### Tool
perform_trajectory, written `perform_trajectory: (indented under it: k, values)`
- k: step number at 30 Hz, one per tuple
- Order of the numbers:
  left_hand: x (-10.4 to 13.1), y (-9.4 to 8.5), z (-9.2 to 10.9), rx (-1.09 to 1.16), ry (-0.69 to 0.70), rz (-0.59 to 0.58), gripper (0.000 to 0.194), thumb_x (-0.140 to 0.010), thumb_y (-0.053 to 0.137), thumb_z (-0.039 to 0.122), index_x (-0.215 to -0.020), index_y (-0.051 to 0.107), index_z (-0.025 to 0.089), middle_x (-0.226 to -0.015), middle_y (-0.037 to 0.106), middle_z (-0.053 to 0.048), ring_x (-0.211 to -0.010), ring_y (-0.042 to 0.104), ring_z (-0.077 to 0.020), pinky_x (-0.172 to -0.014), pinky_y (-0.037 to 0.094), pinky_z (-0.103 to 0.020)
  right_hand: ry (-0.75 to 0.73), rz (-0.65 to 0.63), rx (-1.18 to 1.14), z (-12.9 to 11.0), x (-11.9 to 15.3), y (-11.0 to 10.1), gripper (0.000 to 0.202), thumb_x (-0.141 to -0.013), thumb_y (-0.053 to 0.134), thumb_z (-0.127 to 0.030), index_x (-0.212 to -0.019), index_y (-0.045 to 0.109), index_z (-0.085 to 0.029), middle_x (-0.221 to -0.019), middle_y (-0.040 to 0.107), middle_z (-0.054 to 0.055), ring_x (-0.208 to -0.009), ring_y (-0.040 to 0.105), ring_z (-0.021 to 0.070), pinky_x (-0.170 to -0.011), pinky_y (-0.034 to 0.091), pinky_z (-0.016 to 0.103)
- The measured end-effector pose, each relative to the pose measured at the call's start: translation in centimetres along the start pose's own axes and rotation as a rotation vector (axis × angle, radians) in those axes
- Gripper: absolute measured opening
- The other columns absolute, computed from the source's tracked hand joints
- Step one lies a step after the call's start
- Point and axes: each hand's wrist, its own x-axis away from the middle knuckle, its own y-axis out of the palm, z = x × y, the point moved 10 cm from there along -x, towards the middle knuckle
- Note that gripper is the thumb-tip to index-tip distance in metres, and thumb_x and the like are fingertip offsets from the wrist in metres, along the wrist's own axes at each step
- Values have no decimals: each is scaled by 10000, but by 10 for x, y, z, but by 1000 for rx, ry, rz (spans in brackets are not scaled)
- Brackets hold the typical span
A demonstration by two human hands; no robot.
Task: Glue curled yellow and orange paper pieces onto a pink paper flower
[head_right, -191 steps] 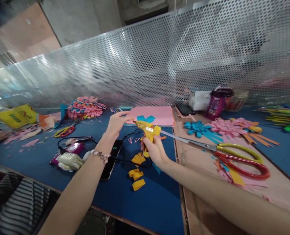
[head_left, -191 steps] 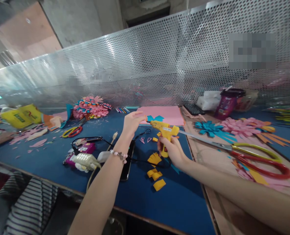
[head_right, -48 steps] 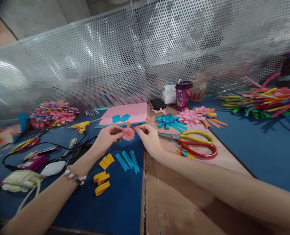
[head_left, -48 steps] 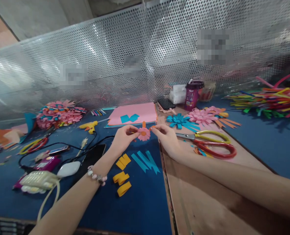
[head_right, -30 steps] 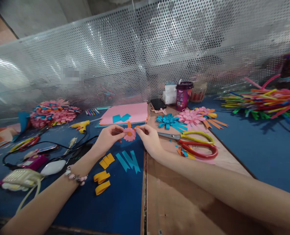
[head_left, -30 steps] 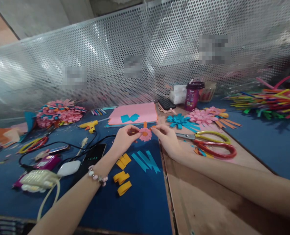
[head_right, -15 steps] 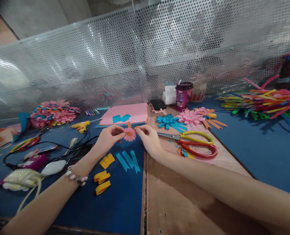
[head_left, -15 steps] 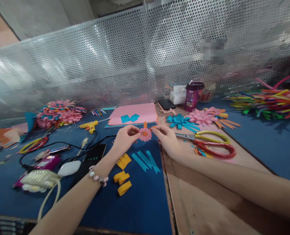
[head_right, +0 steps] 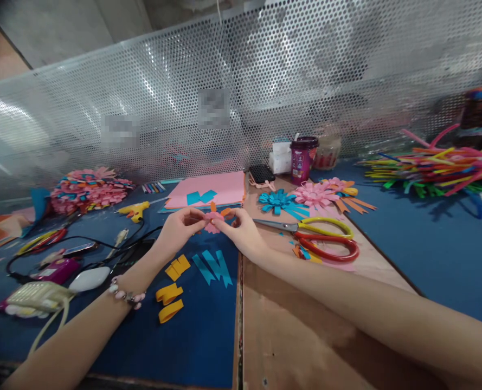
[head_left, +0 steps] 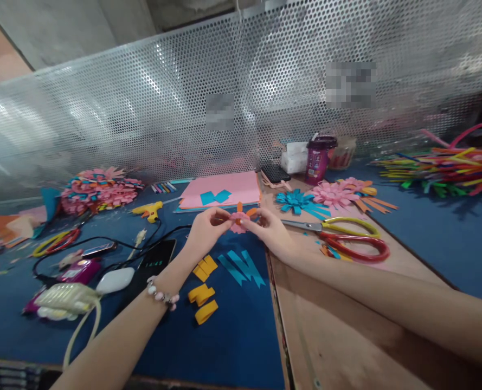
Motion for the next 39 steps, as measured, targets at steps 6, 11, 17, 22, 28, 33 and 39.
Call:
perform_trajectory:
  k: [6, 11, 17, 22, 28, 33, 39]
  values:
    - [1, 2, 4, -20, 48, -2, 225, -743, 676, 350, -836, 628, 151, -828, 678, -57, -730, 639, -168, -684, 501, -282, -126, 32, 121, -10, 2, -3, 237, -773, 634, -383, -889, 582, -183, -784, 506, 0, -656, 438, 131, -618, 381, 277]
    - [1, 3, 6, -11, 61, -14, 239, -744, 682, 366, -822, 617, 149, -800, 669, -54, -709, 631, -161, -649, 486, -265, -195, 54, 105, -10, 3, -4, 205, -792, 617, -354, -899, 571, -185, -783, 481, -2, -635, 436, 123, -599, 381, 274]
    - [0, 3, 9, -17, 90, -12, 160, -751, 668, 292, -808, 614, 152, -785, 662, -45, -725, 628, -162, -670, 478, -269, -205, 51, 99, -9, 3, -3, 197, -798, 610, -347, -901, 566, -185, -794, 477, 3, -629, 435, 119, -576, 374, 270]
    - [-1, 2, 10, -11, 91, -1, 146, -743, 664, 275, -800, 614, 150, -786, 661, -48, -742, 626, -167, -703, 483, -283, -225, 68, 109, -11, 2, -5, 155, -786, 612, -309, -869, 574, -184, -785, 484, 3, -638, 440, 123, -573, 372, 268]
    - [0, 3, 8, -22, 99, -8, 168, -749, 664, 301, -810, 611, 155, -812, 664, -51, -766, 627, -170, -714, 494, -290, -214, 60, 151, -18, 3, -6, 96, -776, 606, -263, -818, 608, -177, -755, 505, 1, -628, 436, 122, -588, 376, 269]
    - [0, 3, 8, -38, 112, -9, 160, -761, 655, 304, -818, 613, 160, -806, 660, -46, -762, 624, -167, -710, 493, -286, -223, 44, 148, -21, 3, -5, 104, -793, 604, -289, -797, 618, -185, -746, 525, 5, -636, 445, 129, -592, 378, 272]
    - [-1, 2, 7, -48, 112, -11, 155, -756, 655, 297, -816, 612, 161, -809, 660, -47, -764, 626, -170, -707, 494, -288, -226, 38, 148, -18, 2, -5, 133, -808, 604, -313, -781, 624, -184, -778, 560, 21, -673, 472, 140, -604, 385, 278]
